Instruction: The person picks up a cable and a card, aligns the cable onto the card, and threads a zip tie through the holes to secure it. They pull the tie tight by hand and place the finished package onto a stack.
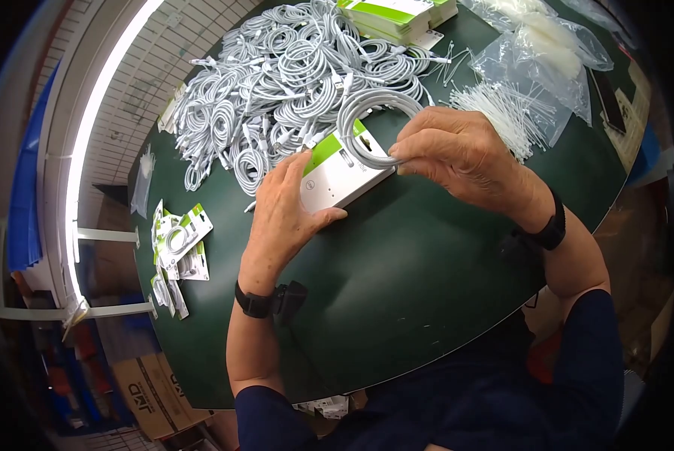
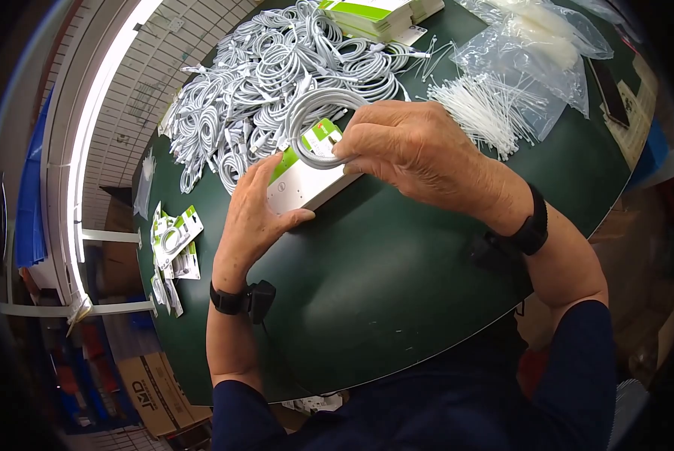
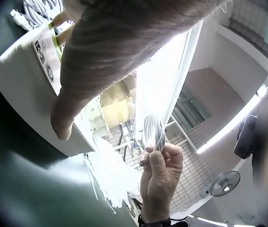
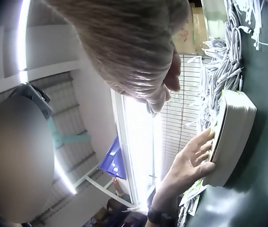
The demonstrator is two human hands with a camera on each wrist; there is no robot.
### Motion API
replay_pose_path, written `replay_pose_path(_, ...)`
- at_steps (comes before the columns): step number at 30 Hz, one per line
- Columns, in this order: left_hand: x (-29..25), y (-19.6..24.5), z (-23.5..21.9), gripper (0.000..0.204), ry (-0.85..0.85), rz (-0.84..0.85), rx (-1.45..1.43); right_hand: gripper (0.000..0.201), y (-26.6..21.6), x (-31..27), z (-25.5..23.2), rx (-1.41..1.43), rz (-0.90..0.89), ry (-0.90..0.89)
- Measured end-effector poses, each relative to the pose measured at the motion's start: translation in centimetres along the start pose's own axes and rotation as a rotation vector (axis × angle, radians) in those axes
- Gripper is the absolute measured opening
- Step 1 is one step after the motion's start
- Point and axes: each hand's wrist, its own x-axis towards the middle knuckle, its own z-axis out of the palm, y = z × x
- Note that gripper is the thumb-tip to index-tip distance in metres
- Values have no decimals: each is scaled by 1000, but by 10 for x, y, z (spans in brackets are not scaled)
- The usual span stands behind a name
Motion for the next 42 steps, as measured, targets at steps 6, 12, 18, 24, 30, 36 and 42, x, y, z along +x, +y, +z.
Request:
replay_pose_path(6,-4,-6,-6,77,0,-38,-77,30,0,0,0,24,33,-10)
replay_pose_path(12,-8,-7,-4,37,168,117,36,29,1,0,1,49,26,15)
replay_pose_path(18,-24,21,-20,23,491,336,292,28,-15,5,-6,102,35,126)
replay_pose_path(24,-67,83,-6,18,206,228,76,29,-43,4,14,113,18,77)
replay_pose_path(30,-67,74,20,19,162,147,-5,29,-36,-17,48,-69,-66,-117)
replay_pose_path(36,-58,67,22,29,409,251,-100,29,-27,-17,57,-10,-71,-36)
replay_pose_path(42,-107,91,14,29,448,120,-429,29,-27,-19,56,-20,-146,-2)
